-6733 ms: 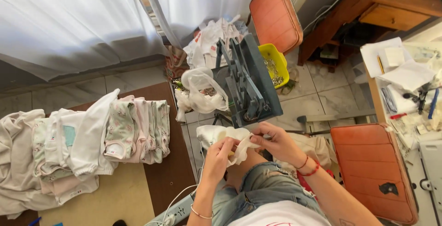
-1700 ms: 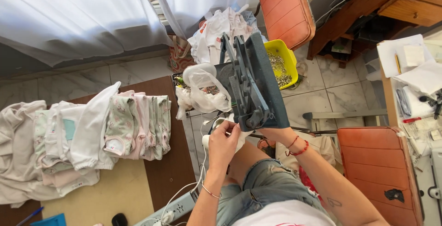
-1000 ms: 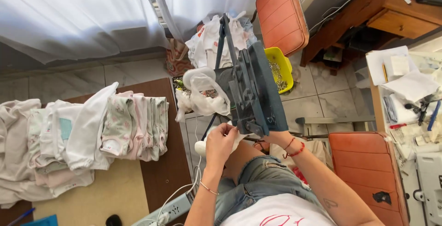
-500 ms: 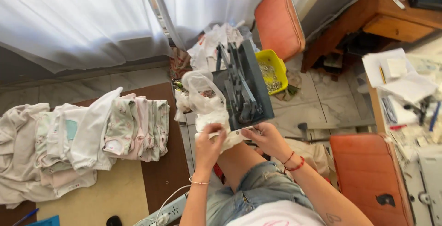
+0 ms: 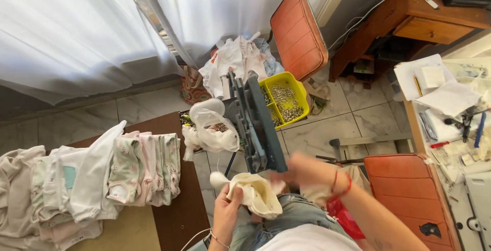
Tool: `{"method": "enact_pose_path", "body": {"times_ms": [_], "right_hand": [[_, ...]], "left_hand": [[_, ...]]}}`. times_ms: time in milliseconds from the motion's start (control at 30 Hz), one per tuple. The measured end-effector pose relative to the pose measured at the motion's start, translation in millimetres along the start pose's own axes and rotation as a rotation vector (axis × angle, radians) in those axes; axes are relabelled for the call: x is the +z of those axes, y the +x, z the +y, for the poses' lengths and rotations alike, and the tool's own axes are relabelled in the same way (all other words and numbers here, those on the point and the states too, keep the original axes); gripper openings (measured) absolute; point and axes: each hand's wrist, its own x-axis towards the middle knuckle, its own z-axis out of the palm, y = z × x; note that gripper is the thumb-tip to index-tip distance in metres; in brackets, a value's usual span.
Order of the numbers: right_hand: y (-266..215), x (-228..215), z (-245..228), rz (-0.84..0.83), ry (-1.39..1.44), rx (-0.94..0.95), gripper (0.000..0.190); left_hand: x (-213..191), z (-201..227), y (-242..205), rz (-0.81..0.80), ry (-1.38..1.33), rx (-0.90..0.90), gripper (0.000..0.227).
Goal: Attaching snaps to baby clothes using a press machine and trimming excess threads with scissors
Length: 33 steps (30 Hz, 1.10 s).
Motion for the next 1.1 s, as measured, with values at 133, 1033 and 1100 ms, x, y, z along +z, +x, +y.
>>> {"method": "enact_pose_path", "body": {"times_ms": [133,1033,1100], "right_hand": [[24,-74,39,0.925,-0.289,0.310,0.014],[35,31,79,0.823,0.180,0.013,0.017],[37,35,82,0.820,0.165,0.064,0.014]], "left_hand": [[1,-10,1,-0.166,0.172,0.199,0.029],[4,20,-33,-0.310,0.095,0.158,0.009],[8,23,-35,-0.325,0.067,0.127,0.001]]}}
